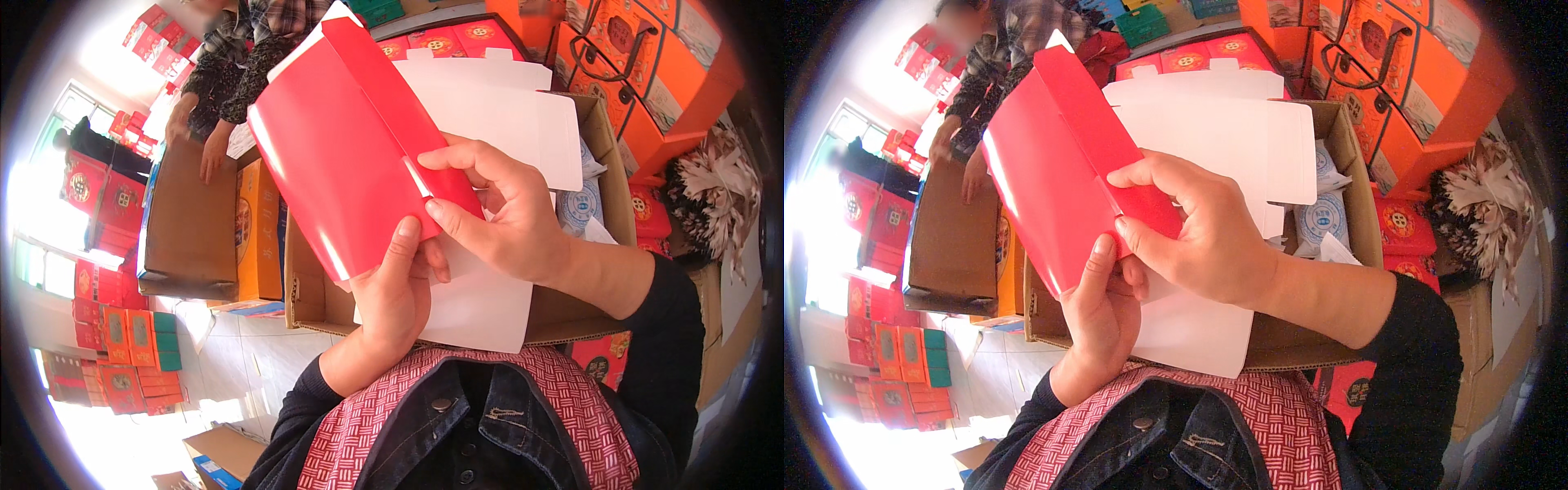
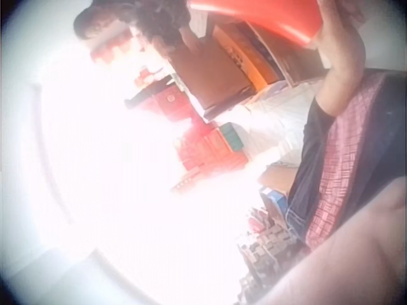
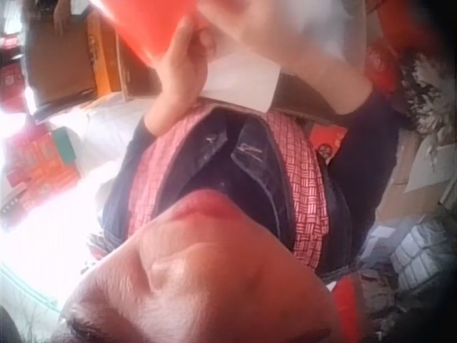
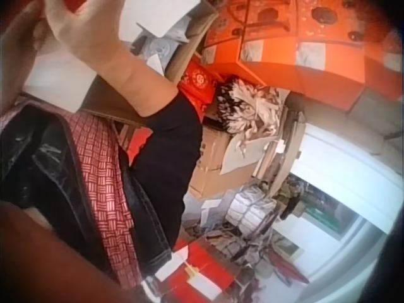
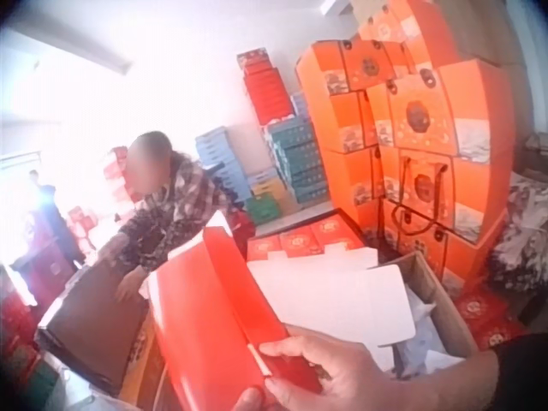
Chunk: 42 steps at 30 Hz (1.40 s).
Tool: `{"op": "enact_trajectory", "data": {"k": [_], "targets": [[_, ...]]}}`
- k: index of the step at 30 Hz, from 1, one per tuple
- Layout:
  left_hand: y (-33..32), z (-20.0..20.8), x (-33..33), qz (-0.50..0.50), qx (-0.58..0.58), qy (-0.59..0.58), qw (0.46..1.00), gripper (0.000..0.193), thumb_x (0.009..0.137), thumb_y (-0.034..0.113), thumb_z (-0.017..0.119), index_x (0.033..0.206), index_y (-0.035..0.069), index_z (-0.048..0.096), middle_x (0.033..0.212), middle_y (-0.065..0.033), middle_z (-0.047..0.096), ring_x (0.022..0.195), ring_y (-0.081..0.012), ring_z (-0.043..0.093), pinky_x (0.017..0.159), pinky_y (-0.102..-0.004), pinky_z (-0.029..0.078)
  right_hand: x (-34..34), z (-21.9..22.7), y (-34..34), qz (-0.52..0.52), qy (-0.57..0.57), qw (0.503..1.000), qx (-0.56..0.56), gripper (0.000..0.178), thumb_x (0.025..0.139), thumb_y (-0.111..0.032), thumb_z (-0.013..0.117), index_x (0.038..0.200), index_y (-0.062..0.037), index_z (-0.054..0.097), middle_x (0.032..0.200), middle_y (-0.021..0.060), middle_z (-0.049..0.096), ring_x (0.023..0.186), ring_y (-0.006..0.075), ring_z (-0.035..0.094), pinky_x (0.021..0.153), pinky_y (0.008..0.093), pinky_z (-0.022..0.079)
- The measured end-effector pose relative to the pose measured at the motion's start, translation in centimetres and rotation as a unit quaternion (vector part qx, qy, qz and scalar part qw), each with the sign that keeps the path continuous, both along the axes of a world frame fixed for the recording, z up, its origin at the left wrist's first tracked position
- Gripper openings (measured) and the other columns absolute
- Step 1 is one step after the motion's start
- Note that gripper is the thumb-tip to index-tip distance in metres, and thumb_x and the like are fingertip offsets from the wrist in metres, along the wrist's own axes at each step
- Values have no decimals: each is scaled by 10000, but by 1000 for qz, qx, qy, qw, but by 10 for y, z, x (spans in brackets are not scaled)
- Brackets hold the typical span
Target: The person assembles red and white paper boxes by folding the sides and tucking flaps. They place small white packets into the boxes and stack the finished units on a nearby table. Another person works alongside in the background.
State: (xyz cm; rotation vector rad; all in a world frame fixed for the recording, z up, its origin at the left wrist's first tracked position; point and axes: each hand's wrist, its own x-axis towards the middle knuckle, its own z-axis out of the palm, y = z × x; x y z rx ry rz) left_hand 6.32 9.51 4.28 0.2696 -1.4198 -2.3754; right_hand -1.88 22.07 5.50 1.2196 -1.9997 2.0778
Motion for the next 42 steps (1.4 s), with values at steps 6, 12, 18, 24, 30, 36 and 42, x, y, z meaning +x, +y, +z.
{"op": "enact_trajectory", "data": {"k": [6, 12, 18, 24, 30, 36, 42], "targets": [[5, 6, 6, -10, 9, -1, 1000, 218, 964, 173, 518, 1106, 9, 534, 696, -60, 574, 531, -136, 514, 465, -234, 409, 3, 1, -2, -5, -27, 1000, -5, 260, 854, -18, 631, 1108, 24, 592, 1178, 166, 591, 1015, 197, 626, 844, 296, 515], [0, -4, 3, -20, -12, 9, 1000, 241, 966, 186, 511, 1140, 20, 511, 664, -47, 554, 505, -127, 491, 450, -223, 386, -1, -7, -8, -29, 62, 995, -67, 232, 843, -46, 664, 1060, 26, 626, 1108, 177, 636, 997, 245, 644, 834, 299, 507], [-4, -6, 5, -48, 19, 23, 998, 252, 963, 212, 509, 1146, 38, 503, 636, -36, 528, 490, -116, 469, 435, -219, 360, 1, -6, -7, -2, 14, 997, -82, 261, 850, -30, 657, 1104, 23, 624, 1139, 173, 628, 1010, 227, 636, 848, 294, 504], [8, 14, 2, -24, 36, -21, 999, 261, 965, 216, 498, 1151, 34, 495, 627, -44, 532, 474, -122, 464, 444, -223, 360, 5, -8, -8, 9, -10, 992, -122, 280, 848, -21, 657, 1122, 23, 624, 1175, 178, 607, 1013, 223, 632, 829, 291, 515], [-2, -3, 5, -57, -22, 45, 997, 271, 967, 204, 495, 1155, 9, 487, 631, -63, 545, 474, -132, 479, 451, -225, 370, 4, -6, -6, -9, 22, 997, -77, 259, 836, -18, 665, 1091, 22, 645, 1193, 190, 592, 1035, 242, 623, 836, 299, 507], [5, 11, 7, -50, 25, -1, 998, 276, 964, 195, 504, 1164, 5, 478, 642, -70, 552, 493, -144, 503, 460, -237, 394, 4, -8, -4, -15, 34, 998, -51, 277, 829, -58, 691, 1086, 26, 633, 1181, 175, 587, 1041, 221, 613, 803, 307, 519], [15, 10, 5, -75, -40, -4, 996, 239, 933, 91, 557, 1149, 7, 498, 865, -121, 594, 579, -192, 558, 460, -292, 452, -3, 21, 3, 37, -185, 980, -59, 776, 772, -160, 785, 1313, 53, 271, 1166, 225, 533, 1043, 216, 598, 816, 309, 527]]}}
